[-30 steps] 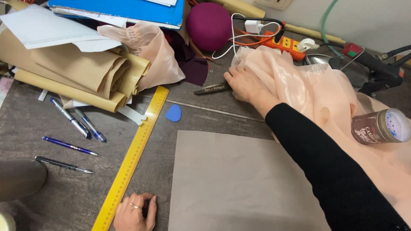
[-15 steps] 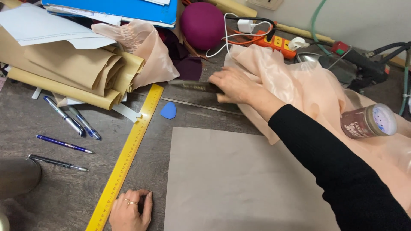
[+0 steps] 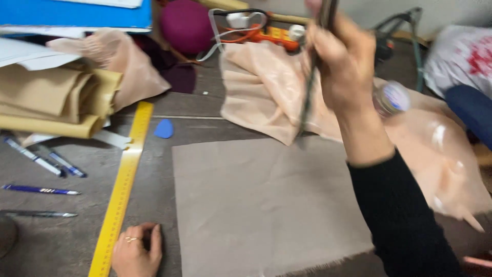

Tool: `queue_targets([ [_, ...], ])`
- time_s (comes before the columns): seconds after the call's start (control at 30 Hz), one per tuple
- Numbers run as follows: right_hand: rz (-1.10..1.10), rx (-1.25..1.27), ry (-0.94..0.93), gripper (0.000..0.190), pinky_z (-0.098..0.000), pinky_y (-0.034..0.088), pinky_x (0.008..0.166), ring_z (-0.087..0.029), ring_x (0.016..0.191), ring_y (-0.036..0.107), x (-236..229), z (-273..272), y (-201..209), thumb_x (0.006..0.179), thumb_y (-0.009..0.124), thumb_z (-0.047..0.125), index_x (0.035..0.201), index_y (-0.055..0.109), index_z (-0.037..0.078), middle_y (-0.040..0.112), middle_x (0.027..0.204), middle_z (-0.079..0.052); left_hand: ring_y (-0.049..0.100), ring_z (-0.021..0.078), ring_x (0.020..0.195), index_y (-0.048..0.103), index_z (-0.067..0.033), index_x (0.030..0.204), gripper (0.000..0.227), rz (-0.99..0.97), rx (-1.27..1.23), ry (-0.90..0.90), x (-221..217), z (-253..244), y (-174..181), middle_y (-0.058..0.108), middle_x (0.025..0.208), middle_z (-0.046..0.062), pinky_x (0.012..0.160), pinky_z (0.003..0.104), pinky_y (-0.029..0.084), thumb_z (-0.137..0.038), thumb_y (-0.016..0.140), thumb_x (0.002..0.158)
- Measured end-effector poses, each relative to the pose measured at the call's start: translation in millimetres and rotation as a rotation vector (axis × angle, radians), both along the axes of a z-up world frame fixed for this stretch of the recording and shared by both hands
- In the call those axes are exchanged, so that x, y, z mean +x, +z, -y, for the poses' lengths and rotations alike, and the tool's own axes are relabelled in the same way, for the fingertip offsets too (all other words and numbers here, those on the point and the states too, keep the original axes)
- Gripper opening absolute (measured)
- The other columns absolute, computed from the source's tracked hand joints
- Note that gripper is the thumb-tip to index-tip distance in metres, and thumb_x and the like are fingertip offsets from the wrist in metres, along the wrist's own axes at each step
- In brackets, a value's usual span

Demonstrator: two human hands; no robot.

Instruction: The person measures a piece of light-colored fabric on a table using a yellow ruler and a blue chalk marker. They then use scissors to cut the fabric along the marked lines.

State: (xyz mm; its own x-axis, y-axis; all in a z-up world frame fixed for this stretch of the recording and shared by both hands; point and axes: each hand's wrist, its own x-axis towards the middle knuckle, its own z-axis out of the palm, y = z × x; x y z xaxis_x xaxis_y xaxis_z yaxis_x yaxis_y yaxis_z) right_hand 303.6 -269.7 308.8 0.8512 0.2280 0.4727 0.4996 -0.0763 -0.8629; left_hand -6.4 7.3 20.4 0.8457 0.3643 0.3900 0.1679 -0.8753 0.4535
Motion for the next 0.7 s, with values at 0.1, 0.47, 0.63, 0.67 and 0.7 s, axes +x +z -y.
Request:
queue_targets([
  [0.1,-0.093,-0.244,-0.058,0.058,-0.0234,0.036,0.047,-0.009,0.059,0.047,-40.3,109.3,-75.4,0.089,0.038,0.036,0.134,0.053,0.002,0.053,0.081,0.001,0.055,0.0200,0.065,0.069,-0.0157,0.097,0.010,0.028,-0.271,0.097,2.0,22.5,1.2,0.060,0.075,0.002,0.067,0.033,0.044,-0.023,0.071,0.091],
  [0.47,-0.830,-0.312,0.090,0.029,-0.0215,0.045,0.069,-0.008,0.078,0.052,-268.1,125.8,-146.1,0.090,0.064,0.016,0.116,0.072,0.007,0.045,0.084,0.001,0.044,0.0116,0.036,0.068,-0.0042,0.102,0.041,-0.751,-1.464,-0.498,60.2,241.2,113.5,0.047,0.042,0.003,0.040,0.025,0.036,-0.038,0.046,0.094],
  [0.63,-0.695,-0.446,0.151,0.050,-0.0260,0.040,0.081,-0.015,0.087,0.052,-309.1,174.6,-124.0,0.094,0.054,0.014,0.143,0.046,0.009,0.052,0.097,-0.004,0.046,0.0185,0.031,0.058,0.0000,0.088,0.038,-0.944,-1.468,-0.459,53.7,276.5,125.5,0.053,0.042,0.014,0.035,0.028,0.038,-0.028,0.035,0.097],
  [0.67,-0.702,-0.435,0.136,0.050,-0.0260,0.040,0.081,-0.015,0.087,0.052,-319.5,184.0,-124.3,0.094,0.054,0.014,0.143,0.046,0.009,0.052,0.097,-0.004,0.046,0.0185,0.031,0.058,0.0000,0.088,0.038,-0.962,-1.457,-0.466,53.6,280.6,121.6,0.053,0.042,0.014,0.035,0.028,0.038,-0.028,0.035,0.097],
  [0.7,-0.948,-0.464,0.157,0.062,-0.0293,0.041,0.083,-0.015,0.092,0.052,-328.3,194.1,-124.6,0.091,0.055,0.019,0.149,0.032,0.019,0.049,0.110,-0.003,0.044,0.0183,0.030,0.057,0.0002,0.089,0.035,-0.979,-1.491,-0.434,54.5,285.4,117.2,0.052,0.042,0.013,0.032,0.028,0.036,-0.025,0.034,0.096],
])
